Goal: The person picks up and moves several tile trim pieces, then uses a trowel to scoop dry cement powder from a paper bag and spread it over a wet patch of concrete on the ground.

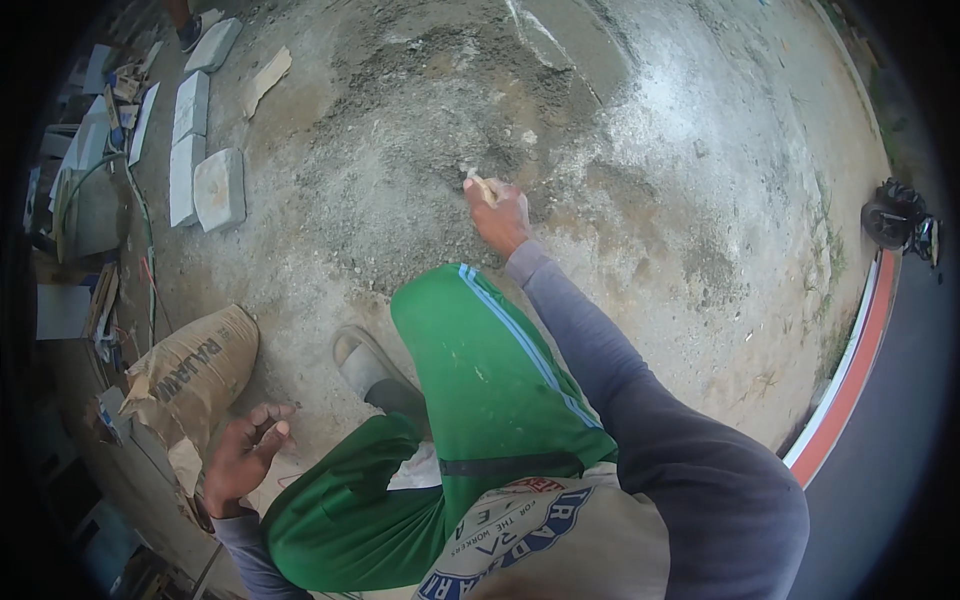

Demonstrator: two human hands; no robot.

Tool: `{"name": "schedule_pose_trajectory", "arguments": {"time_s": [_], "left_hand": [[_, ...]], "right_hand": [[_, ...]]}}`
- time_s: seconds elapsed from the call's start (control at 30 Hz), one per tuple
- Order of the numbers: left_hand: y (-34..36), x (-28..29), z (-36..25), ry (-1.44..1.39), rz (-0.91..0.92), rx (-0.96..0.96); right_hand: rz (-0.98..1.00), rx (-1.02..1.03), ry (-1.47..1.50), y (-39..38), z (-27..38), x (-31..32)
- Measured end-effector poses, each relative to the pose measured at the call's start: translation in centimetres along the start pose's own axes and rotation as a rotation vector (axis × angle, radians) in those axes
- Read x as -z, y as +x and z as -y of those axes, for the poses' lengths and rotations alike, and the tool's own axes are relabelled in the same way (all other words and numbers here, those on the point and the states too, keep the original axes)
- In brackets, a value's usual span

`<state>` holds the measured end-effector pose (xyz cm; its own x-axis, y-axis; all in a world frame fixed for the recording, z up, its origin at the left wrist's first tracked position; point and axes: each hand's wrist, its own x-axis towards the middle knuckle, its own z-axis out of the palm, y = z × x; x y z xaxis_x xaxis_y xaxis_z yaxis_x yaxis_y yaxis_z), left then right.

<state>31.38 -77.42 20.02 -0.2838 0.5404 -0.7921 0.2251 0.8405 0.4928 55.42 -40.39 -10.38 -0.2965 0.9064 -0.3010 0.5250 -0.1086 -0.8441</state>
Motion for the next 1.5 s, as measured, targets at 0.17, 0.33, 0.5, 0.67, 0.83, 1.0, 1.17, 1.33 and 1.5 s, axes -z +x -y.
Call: {"name": "schedule_pose_trajectory", "arguments": {"time_s": [0.17, 0.33, 0.5, 0.67, 0.83, 1.0, 1.17, 1.33, 1.5], "left_hand": [[-0.4, 0.1, 0.3, -0.018, -0.004, 0.037], [0.2, -0.1, 0.1, 0.006, 0.005, -0.010], [-0.3, -0.4, 0.9, -0.055, -0.001, 0.055], [-1.1, -0.5, 0.6, -0.038, -0.025, 0.091], [-1.1, -0.4, -0.8, 0.009, -0.014, 0.030], [-1.1, -0.3, -0.7, -0.011, -0.042, 0.048], [-2.2, -1.1, 1.0, -0.108, -0.044, 0.093], [-3.8, -1.7, 2.4, -0.132, -0.065, 0.150], [-4.2, -2.0, 2.5, -0.142, -0.088, 0.125]], "right_hand": [[-0.040, 0.091, -0.002, -3.3, 2.5, 1.9], [-0.357, -0.339, -0.019, -4.2, -21.2, 7.8], [-0.118, -0.308, 0.001, -8.5, -24.0, 0.2], [0.157, -0.476, 0.367, -6.9, -6.0, -2.2], [0.123, -0.163, 0.215, -4.5, -0.1, -1.7], [0.077, 0.317, -0.522, -2.5, 7.7, -1.1], [0.042, 0.315, -0.213, -5.9, 1.4, 5.3], [0.504, -0.342, -0.378, -15.4, -14.2, 12.7], [0.376, -0.289, -0.127, -8.4, -6.8, -0.1]]}}
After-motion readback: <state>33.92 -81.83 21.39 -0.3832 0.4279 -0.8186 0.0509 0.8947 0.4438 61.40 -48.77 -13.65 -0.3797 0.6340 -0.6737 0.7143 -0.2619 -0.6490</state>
